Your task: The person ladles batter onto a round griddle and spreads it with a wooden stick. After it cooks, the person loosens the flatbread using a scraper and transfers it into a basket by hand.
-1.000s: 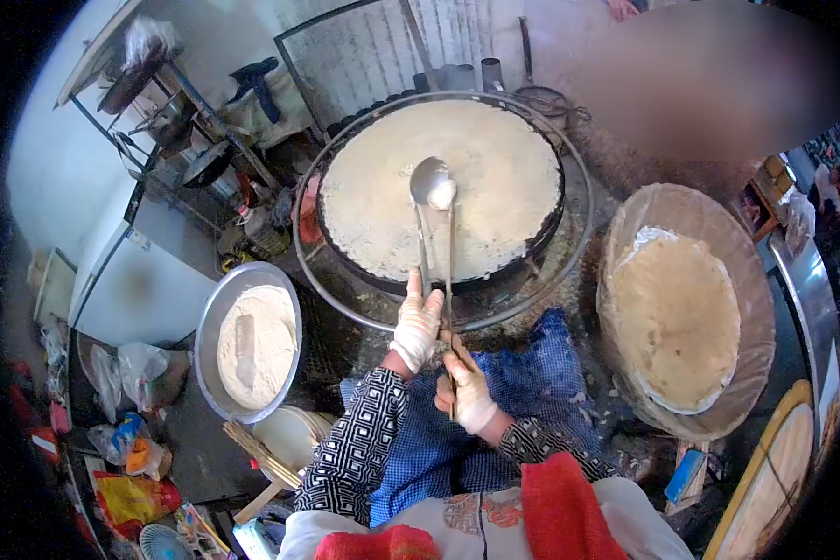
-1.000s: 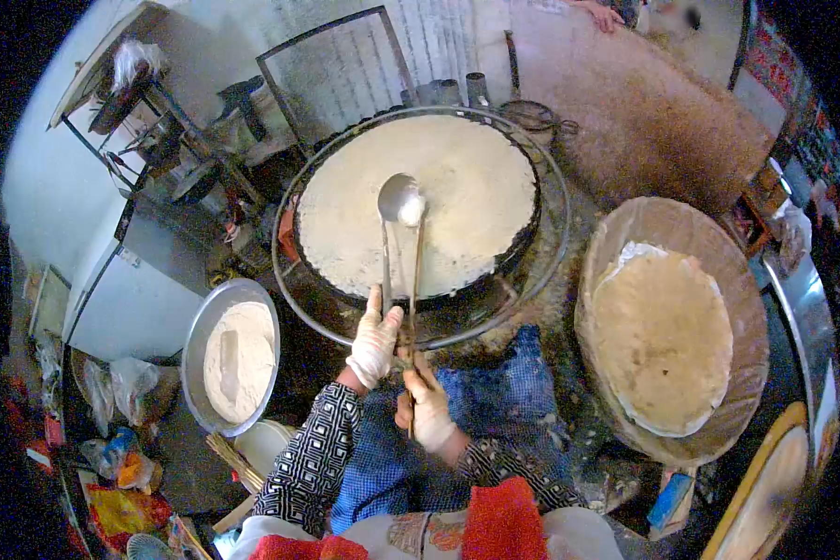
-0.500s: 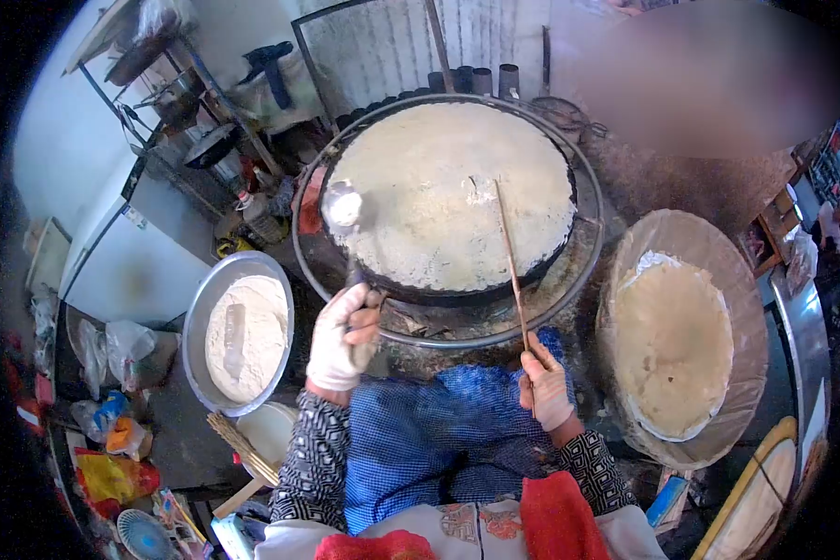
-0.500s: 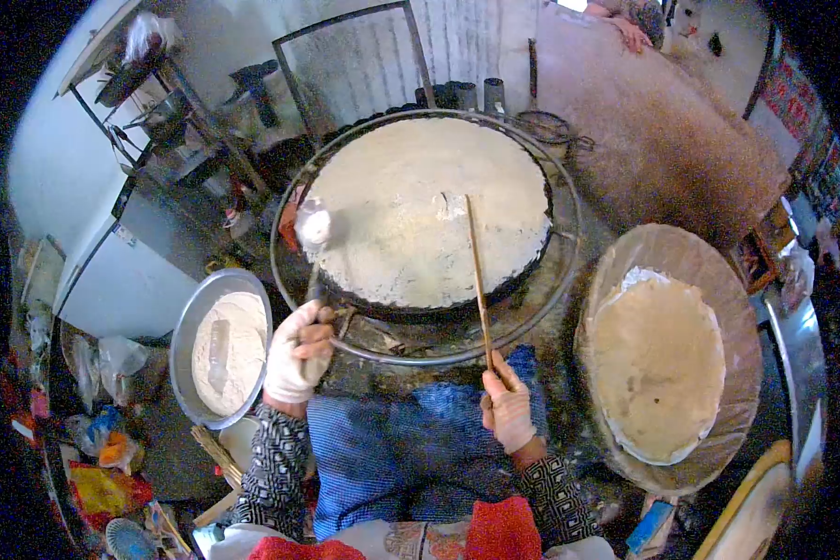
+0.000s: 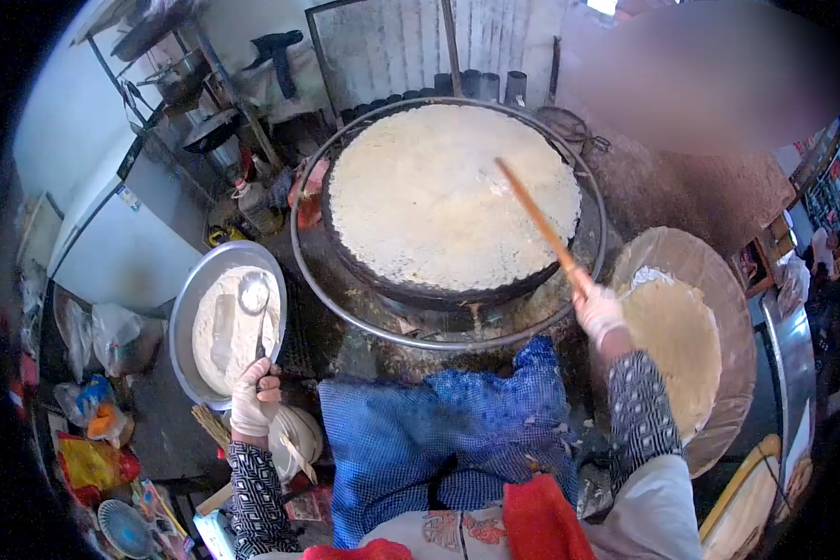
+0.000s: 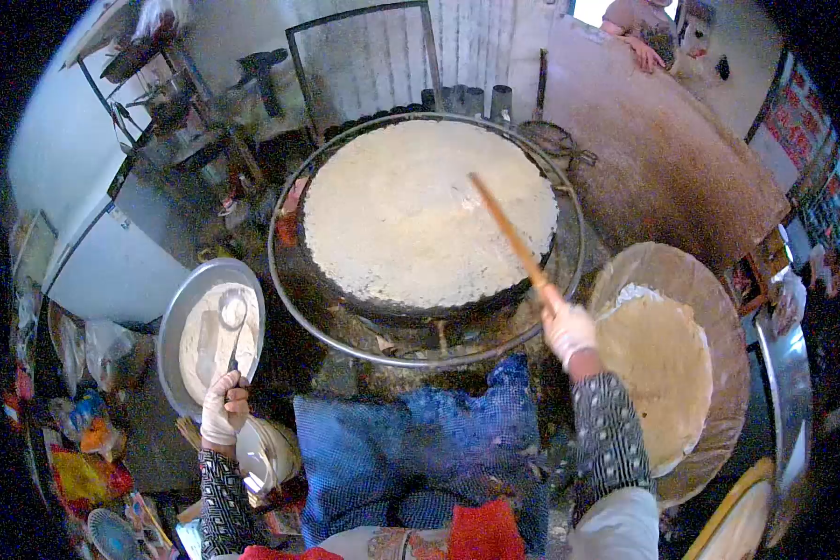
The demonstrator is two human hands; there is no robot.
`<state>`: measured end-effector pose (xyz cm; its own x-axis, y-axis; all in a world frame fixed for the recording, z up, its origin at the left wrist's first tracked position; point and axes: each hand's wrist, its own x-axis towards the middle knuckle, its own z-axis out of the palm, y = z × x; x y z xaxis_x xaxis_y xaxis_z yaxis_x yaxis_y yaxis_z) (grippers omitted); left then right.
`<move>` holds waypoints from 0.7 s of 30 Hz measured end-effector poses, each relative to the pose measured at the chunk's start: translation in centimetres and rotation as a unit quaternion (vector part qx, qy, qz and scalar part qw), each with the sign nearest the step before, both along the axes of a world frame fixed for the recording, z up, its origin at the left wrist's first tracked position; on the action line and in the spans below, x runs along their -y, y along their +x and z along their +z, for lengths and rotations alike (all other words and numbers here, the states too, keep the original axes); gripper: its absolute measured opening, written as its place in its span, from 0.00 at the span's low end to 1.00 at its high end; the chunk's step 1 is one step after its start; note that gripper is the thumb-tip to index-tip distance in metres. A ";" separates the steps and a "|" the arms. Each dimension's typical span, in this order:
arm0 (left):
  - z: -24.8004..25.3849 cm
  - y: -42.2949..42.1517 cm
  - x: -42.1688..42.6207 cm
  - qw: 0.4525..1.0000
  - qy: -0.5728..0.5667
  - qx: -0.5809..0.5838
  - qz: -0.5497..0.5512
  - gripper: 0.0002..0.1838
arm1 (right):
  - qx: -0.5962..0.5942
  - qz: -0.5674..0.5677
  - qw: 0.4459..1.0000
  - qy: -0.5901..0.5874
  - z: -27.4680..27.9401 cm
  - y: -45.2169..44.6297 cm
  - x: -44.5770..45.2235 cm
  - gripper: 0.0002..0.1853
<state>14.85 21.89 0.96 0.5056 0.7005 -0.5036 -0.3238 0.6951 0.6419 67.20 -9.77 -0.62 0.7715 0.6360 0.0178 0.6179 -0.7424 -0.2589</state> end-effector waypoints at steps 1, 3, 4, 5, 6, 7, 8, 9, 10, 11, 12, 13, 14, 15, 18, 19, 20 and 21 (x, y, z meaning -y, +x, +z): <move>-1.8 -1.4 -1.0 1.000 -0.010 -0.014 0.012 0.02 | 0.008 -0.026 1.000 -0.013 0.1 2.1 -0.4 0.22; -6.1 -4.4 -3.0 0.998 -0.026 -0.038 0.034 0.01 | 0.000 -0.022 0.997 0.075 0.0 4.4 -1.9 0.20; -9.3 -6.3 -4.5 0.995 -0.050 -0.064 0.052 0.01 | -0.067 0.027 0.965 0.250 -5.1 6.8 -2.5 0.18; -11.5 -7.9 -5.2 0.992 -0.078 -0.073 0.060 0.01 | -0.158 0.018 0.946 0.281 -5.7 5.7 -3.7 0.17; -13.4 -9.1 -5.8 0.989 -0.106 -0.080 0.068 0.02 | -0.244 0.025 0.912 0.330 -5.4 2.8 -5.0 0.17; -15.5 -10.5 -6.8 0.984 -0.134 -0.088 0.074 0.02 | -0.368 -0.003 0.880 0.300 -3.4 -0.9 -6.0 0.19; -18.2 -12.9 -8.8 0.986 -0.144 -0.088 -0.006 0.05 | -0.264 0.115 0.916 0.279 -4.2 -3.3 -7.2 0.21; -21.2 -14.1 -10.4 0.935 0.071 -0.318 -0.137 0.08 | -0.324 0.098 0.897 0.283 -3.7 -6.8 -8.3 0.23; -24.0 -14.8 -12.0 0.774 0.280 -0.508 -0.253 0.11 | -0.362 0.083 0.888 0.271 -2.4 -10.3 -9.3 0.23; -25.3 -14.9 -12.7 0.519 0.461 -0.636 -0.338 0.15 | -0.399 0.068 0.876 0.262 -1.7 -13.2 -10.3 0.23; -13.9 -5.9 -6.6 0.567 0.391 -0.710 -0.146 0.29 | -0.405 0.083 0.871 0.266 -2.9 -15.6 -11.3 0.23; -10.2 -1.5 -5.4 0.530 0.409 -0.728 -0.151 0.32 | -0.412 0.096 0.864 0.273 -4.0 -17.9 -12.2 0.23; -8.4 1.2 -5.5 0.491 0.428 -0.743 -0.155 0.34 | -0.429 0.121 0.846 0.291 -4.6 -20.1 -13.0 0.23; -8.4 3.1 -6.5 0.484 0.481 -0.714 -0.158 0.38 | -0.445 0.145 0.828 0.309 -5.0 -22.0 -13.6 0.23; -6.5 9.4 -7.7 0.432 0.614 -0.637 -0.177 0.42 | -0.507 0.111 0.794 0.317 -5.5 -24.6 -13.6 0.24; -6.0 10.7 -7.9 0.407 0.649 -0.614 -0.191 0.41 | -0.424 0.130 0.795 0.415 -6.2 -23.7 -13.0 0.25; -6.4 11.2 -8.7 0.386 0.684 -0.590 -0.187 0.41 | -0.415 0.084 0.799 0.427 -5.1 -21.5 -11.6 0.25; -6.9 11.8 -9.9 0.365 0.720 -0.560 -0.186 0.40 | -0.402 0.032 0.802 0.440 -3.4 -18.8 -10.6 0.26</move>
<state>26.61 31.77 -5.90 0.7428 0.6338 0.2155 0.6467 -0.7626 0.0137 48.43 0.88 -4.00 0.7250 0.6887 -0.0051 0.0184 -0.0268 -0.9995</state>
